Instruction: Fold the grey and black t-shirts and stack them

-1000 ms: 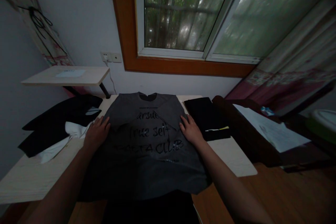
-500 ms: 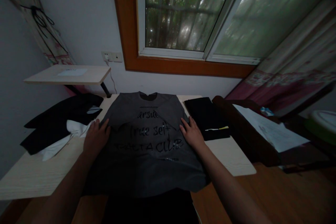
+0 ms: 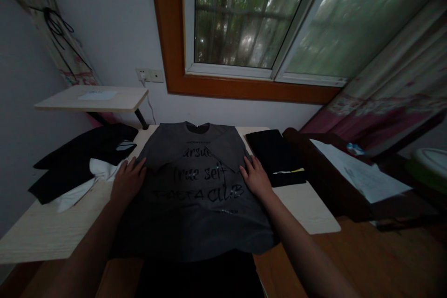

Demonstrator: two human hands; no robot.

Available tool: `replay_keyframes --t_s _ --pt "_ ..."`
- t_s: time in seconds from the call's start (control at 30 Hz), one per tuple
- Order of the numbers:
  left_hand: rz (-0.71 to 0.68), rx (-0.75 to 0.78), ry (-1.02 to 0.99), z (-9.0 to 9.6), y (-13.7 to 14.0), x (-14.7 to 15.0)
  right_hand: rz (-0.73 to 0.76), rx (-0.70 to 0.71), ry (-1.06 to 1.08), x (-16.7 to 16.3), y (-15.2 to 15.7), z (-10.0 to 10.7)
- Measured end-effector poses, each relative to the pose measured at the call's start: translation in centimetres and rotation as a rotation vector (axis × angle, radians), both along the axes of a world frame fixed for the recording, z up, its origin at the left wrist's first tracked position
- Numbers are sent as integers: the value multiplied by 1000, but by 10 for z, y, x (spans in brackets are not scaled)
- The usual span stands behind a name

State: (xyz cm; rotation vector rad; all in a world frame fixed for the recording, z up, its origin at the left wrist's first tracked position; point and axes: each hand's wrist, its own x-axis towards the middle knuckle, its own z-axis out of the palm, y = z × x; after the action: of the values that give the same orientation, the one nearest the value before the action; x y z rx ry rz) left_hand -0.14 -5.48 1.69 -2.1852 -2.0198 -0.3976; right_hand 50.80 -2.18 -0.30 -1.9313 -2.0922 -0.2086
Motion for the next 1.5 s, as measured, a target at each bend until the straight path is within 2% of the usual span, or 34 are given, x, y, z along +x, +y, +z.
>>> replay_keyframes --t_s 0.13,0.33,0.5,0.77,1.07,1.23,1.4,1.5 --pt "-88 16 89 -6 3 -5 5 -5 11 1 1 0" --pt "57 51 97 -14 8 -5 19 -37 -5 0 1 2" --pt "19 23 143 -18 16 -2 9 -53 -6 0 4 1" --pt "-24 -18 118 -15 37 3 14 -81 2 -5 15 6" --pt "73 -24 -26 -22 68 -9 -8 -77 20 -8 41 3" --pt "126 -13 -56 -12 85 -7 -23 -101 39 -8 59 3" --pt "154 15 -92 4 101 -7 -35 -135 68 -12 80 11" --pt "176 10 -113 6 104 -9 -41 -152 81 -16 93 16"
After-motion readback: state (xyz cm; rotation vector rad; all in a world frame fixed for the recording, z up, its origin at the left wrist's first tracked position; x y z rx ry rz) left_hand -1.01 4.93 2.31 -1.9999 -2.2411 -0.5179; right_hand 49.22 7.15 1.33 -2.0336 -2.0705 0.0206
